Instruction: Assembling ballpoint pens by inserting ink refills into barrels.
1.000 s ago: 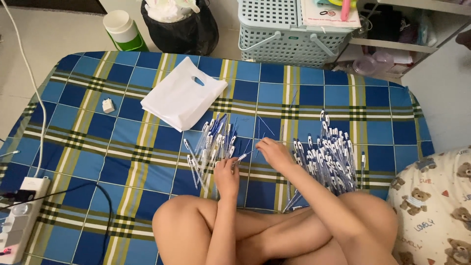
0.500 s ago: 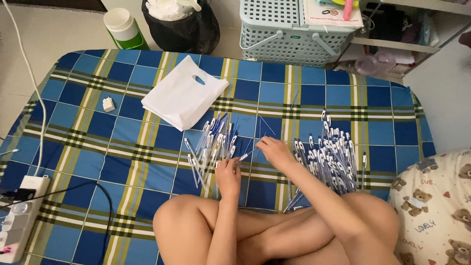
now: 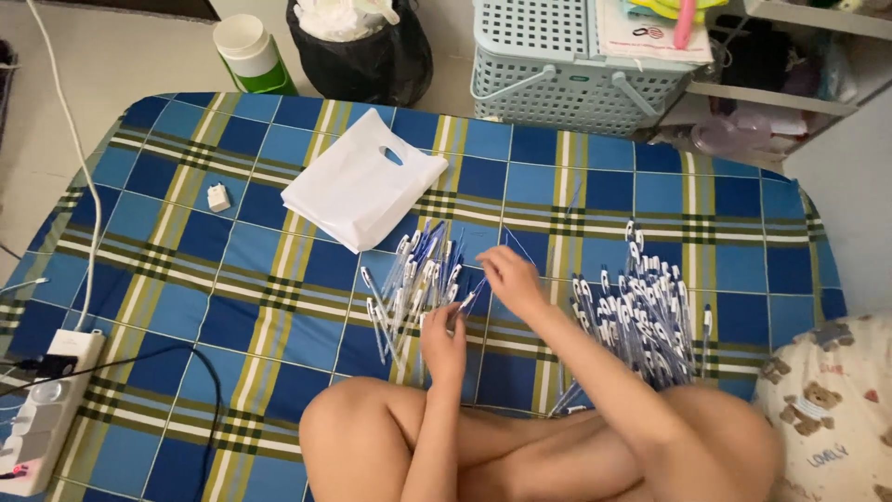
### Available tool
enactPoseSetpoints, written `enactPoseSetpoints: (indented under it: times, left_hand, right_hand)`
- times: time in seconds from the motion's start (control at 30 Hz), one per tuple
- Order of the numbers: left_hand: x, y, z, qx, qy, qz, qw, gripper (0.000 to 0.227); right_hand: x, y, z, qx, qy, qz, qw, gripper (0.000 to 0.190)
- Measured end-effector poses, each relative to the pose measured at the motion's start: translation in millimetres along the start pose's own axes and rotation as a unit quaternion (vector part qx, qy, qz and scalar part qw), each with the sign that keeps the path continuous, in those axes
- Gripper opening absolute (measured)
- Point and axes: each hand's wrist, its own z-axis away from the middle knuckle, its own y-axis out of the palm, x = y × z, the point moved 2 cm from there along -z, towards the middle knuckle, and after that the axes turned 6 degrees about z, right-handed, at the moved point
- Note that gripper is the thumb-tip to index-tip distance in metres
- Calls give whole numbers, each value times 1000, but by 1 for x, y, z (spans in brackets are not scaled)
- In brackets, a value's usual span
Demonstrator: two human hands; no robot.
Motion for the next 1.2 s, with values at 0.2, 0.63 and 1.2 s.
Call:
enactPoseSetpoints:
  times: [0.2,0.63,1.2]
  left_hand:
    - [13,7,-8,-21,-22,14,999,16]
    - [0,3,-13,-32,-115,99,988,19]
    - [5,9,-3,7,-54,85,995,22]
  right_hand:
    - [6,20,-31,42,55,-137,988,13]
    - [-18,44,-27,122,263,-132,948,24]
    - [-15,-1,13,103,351,-442,819,37]
